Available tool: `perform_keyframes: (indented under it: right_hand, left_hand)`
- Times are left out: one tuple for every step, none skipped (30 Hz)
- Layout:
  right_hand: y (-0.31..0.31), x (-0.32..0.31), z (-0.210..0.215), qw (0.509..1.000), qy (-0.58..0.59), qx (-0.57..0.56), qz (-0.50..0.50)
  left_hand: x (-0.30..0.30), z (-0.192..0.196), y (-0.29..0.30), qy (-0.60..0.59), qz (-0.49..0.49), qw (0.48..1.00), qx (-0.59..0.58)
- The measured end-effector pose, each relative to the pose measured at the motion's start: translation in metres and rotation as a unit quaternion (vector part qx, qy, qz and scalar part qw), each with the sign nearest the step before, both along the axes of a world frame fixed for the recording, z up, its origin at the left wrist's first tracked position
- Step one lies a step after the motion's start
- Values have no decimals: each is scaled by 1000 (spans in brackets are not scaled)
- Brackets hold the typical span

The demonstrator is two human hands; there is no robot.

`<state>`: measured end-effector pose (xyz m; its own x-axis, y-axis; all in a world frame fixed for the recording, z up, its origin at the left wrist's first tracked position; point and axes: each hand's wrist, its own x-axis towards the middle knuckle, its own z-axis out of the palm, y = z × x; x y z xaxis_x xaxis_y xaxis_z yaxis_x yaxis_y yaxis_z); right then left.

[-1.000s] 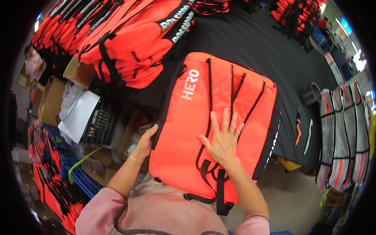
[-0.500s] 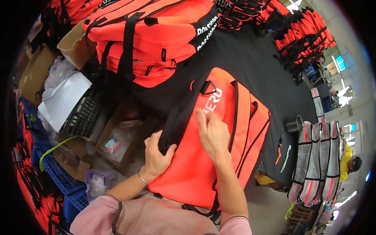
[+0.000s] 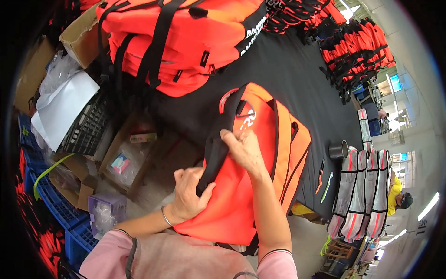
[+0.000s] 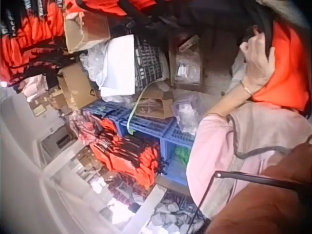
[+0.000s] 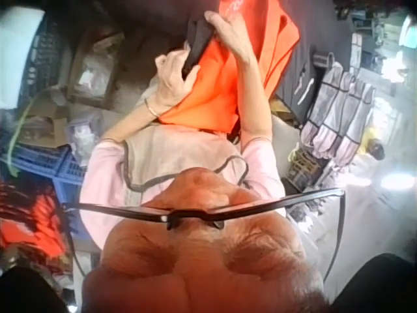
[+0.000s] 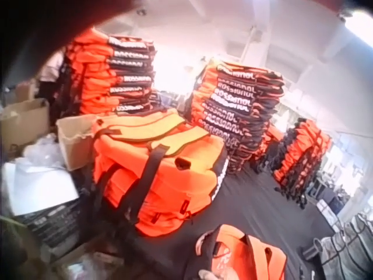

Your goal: Inspecting a red backpack for loose threads with scissors, cleaning it with a brush, and then packing it into a white mesh bag.

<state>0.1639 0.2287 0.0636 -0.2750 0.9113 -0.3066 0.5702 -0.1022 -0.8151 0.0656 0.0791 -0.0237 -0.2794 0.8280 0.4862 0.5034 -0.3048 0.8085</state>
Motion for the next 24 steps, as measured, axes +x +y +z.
perform_keyframes:
  right_hand:
    - [2, 10, -13, 998, 63, 0, -15]
    - [1, 12, -18, 993, 109, 26, -39]
    - [0, 17, -22, 985, 153, 52, -66]
    - [3, 20, -28, 976, 194, 62, -82]
    - [11, 24, -33, 963, 235, 78, -103]
    - [18, 29, -38, 954, 264, 85, -115]
    - [21, 27, -37, 948, 282, 90, -112]
    - [25, 30, -45, 946, 290, 94, -110]
    - [29, 34, -56, 943, 298, 98, -108]
    - [32, 37, -63, 945, 295, 90, -109]
    - [34, 38, -69, 940, 308, 90, -116]
    - [35, 40, -75, 935, 320, 90, -124]
    - [36, 41, -78, 936, 318, 82, -126]
    - [37, 41, -80, 934, 318, 79, -138]
    - [38, 43, -82, 932, 319, 77, -151]
    - [41, 44, -84, 929, 334, 68, -143]
    - [43, 46, -85, 930, 333, 65, -143]
    - [46, 47, -86, 927, 340, 58, -146]
    - [46, 47, -87, 924, 348, 52, -151]
    - [47, 46, -87, 919, 356, 56, -161]
    - [47, 47, -87, 919, 355, 57, -162]
    - [50, 48, -83, 910, 375, 37, -174]
    - [53, 50, -77, 900, 395, 18, -186]
    - [47, 48, -78, 881, 426, 1, -203]
  left_hand:
    - [-4, 0, 4, -23, -11, 1000, 4]
    - [-14, -3, 4, -14, -39, 999, -13]
    - [-30, 3, 6, 19, -83, 996, -33]
    - [-39, -3, -1, -18, -107, 988, -110]
    - [-46, -11, -5, -56, -135, 973, -181]
    - [-50, -24, -11, -61, -138, 970, -190]
    - [-53, -33, -16, -159, -235, 938, -201]
    - [-54, -40, -21, -255, -325, 887, -207]
    - [-52, -43, -26, -259, -323, 885, -214]
    - [-48, -36, -27, -292, -306, 874, -239]
    - [-43, -31, -27, -324, -289, 862, -263]
    - [-34, -34, -31, -327, -256, 879, -235]
    - [-32, -28, -33, -330, -252, 877, -242]
    - [-33, -17, -32, -328, -234, 877, -262]
    - [-32, -11, -31, -324, -216, 877, -282]
    - [-30, -8, -32, -319, -194, 886, -274]
    - [-28, -8, -33, -321, -193, 886, -276]
    - [-27, -8, -32, -326, -187, 885, -276]
    - [-26, -8, -33, -330, -182, 884, -277]
    - [-25, -8, -33, -331, -183, 883, -277]
    - [-25, -6, -32, -312, -175, 894, -270]
    - [-25, -3, -28, -290, -173, 906, -256]
    - [-25, 0, -29, -287, -180, 908, -245]
    - [-24, 4, -38, -253, -163, 923, -239]
